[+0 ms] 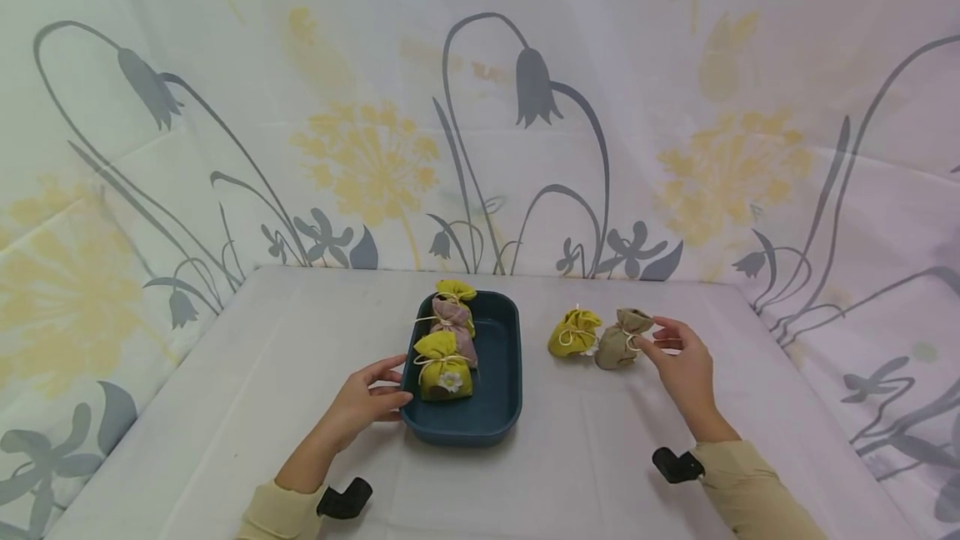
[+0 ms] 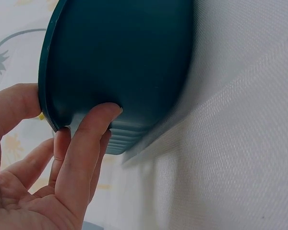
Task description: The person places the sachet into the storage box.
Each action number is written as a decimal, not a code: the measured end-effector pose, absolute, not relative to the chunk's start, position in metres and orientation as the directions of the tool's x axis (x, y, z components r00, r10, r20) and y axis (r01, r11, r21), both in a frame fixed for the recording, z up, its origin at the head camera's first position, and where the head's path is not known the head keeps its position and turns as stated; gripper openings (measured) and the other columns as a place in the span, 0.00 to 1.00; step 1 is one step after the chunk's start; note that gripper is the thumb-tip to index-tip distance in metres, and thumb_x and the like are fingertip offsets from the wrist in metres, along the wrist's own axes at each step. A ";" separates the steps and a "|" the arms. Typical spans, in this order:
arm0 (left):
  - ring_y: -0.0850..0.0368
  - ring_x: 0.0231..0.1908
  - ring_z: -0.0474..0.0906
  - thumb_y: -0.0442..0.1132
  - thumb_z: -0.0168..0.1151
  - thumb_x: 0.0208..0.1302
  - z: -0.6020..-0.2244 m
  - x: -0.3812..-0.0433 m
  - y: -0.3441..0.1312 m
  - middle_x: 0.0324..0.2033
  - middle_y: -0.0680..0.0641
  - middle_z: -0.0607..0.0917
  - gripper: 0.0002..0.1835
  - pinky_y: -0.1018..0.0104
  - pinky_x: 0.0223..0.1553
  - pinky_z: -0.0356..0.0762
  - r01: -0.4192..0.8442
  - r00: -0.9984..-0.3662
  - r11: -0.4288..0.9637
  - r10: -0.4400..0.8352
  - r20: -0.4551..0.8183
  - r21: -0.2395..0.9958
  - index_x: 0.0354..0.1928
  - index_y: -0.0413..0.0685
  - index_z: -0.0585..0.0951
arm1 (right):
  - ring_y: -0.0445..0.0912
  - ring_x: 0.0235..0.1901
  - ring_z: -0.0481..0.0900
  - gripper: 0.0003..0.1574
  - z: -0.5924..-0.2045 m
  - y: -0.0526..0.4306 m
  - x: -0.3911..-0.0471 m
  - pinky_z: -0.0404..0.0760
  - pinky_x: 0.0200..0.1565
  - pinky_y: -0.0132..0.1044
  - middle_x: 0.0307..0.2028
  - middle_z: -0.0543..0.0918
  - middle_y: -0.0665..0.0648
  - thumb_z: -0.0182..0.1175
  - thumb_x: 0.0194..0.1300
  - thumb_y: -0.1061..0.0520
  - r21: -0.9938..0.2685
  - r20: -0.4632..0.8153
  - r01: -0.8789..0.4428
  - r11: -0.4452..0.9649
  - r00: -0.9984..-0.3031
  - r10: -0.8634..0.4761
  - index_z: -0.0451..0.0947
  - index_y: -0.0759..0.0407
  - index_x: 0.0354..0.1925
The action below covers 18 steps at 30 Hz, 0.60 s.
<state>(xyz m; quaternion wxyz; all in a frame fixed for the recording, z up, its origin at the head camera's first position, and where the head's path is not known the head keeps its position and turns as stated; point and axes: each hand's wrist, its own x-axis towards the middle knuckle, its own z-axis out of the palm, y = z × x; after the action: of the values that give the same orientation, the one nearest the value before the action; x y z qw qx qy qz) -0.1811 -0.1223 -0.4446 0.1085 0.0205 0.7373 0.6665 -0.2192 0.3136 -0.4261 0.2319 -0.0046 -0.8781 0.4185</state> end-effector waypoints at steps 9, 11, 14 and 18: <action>0.52 0.42 0.78 0.31 0.66 0.56 -0.448 -0.183 -0.122 0.45 0.39 0.70 0.34 0.57 0.35 0.83 -0.112 -0.976 0.112 0.173 -0.131 0.987 0.65 0.39 0.65 | 0.57 0.45 0.72 0.36 -0.420 0.325 -0.238 0.70 0.30 0.20 0.48 0.71 0.70 0.61 0.63 0.51 -0.730 0.303 -0.155 0.665 -0.946 0.112 0.65 0.72 0.61; 0.52 0.42 0.78 0.31 0.66 0.56 -0.449 -0.183 -0.122 0.45 0.39 0.70 0.34 0.57 0.35 0.83 -0.114 -0.976 0.113 0.172 -0.132 0.987 0.65 0.39 0.65 | 0.64 0.50 0.69 0.37 -0.418 0.327 -0.241 0.72 0.35 0.24 0.53 0.68 0.72 0.60 0.64 0.50 -0.740 0.261 -0.158 0.654 -0.963 0.062 0.63 0.73 0.62; 0.53 0.42 0.78 0.30 0.66 0.56 -0.449 -0.183 -0.122 0.45 0.39 0.70 0.34 0.57 0.35 0.83 -0.116 -0.977 0.115 0.167 -0.135 0.987 0.65 0.40 0.65 | 0.66 0.53 0.67 0.37 -0.417 0.330 -0.244 0.76 0.43 0.38 0.56 0.67 0.74 0.59 0.65 0.49 -0.750 0.203 -0.144 0.645 -0.979 0.017 0.64 0.72 0.62; 0.53 0.42 0.78 0.30 0.66 0.56 -0.448 -0.184 -0.122 0.45 0.39 0.70 0.34 0.57 0.35 0.83 -0.114 -0.977 0.115 0.166 -0.132 0.987 0.65 0.40 0.65 | 0.57 0.50 0.72 0.35 -0.418 0.332 -0.246 0.75 0.46 0.49 0.53 0.72 0.73 0.59 0.64 0.47 -0.755 0.167 -0.120 0.644 -0.986 0.011 0.67 0.70 0.60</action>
<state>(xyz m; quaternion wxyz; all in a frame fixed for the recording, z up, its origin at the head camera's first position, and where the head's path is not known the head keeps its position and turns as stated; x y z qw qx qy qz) -0.1835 -0.1218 -0.4483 0.1053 0.0179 0.7393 0.6648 -0.2456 0.3318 -0.4179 0.0782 0.0302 -0.9034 0.4206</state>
